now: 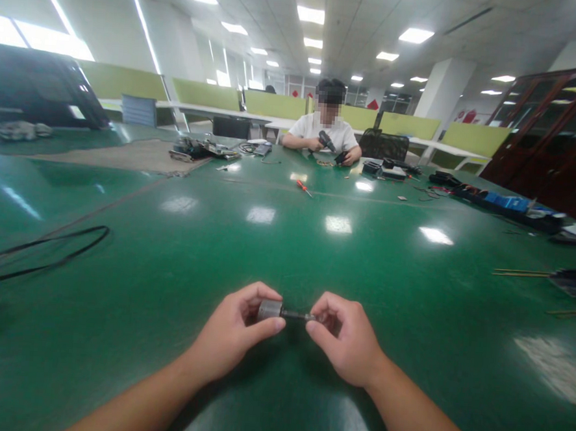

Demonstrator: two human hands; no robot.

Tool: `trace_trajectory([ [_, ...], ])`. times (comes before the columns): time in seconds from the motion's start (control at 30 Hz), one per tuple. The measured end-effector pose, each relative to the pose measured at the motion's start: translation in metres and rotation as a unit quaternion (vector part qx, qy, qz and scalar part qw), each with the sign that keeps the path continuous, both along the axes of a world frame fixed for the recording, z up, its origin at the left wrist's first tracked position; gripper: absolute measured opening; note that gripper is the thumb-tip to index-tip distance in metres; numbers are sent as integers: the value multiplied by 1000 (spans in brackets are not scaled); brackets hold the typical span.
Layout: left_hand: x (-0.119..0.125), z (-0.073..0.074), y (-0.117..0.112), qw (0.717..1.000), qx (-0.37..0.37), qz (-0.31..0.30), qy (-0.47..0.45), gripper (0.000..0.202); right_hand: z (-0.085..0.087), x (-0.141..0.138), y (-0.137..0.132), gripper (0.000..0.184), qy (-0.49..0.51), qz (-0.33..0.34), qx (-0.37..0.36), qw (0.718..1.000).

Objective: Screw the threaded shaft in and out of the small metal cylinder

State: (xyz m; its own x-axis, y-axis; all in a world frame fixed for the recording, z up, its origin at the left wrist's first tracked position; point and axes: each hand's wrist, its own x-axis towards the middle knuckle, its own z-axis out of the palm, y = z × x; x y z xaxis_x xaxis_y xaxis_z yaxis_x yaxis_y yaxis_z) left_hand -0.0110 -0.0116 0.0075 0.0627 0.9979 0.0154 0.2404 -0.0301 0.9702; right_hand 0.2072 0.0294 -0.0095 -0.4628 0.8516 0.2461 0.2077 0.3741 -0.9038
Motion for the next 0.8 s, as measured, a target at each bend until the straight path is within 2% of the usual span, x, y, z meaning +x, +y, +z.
trace_trajectory([
  [0.8,-4,-4,3,999,-4,-2,-44,34,0,1,1,9,15,-7,9,1000],
])
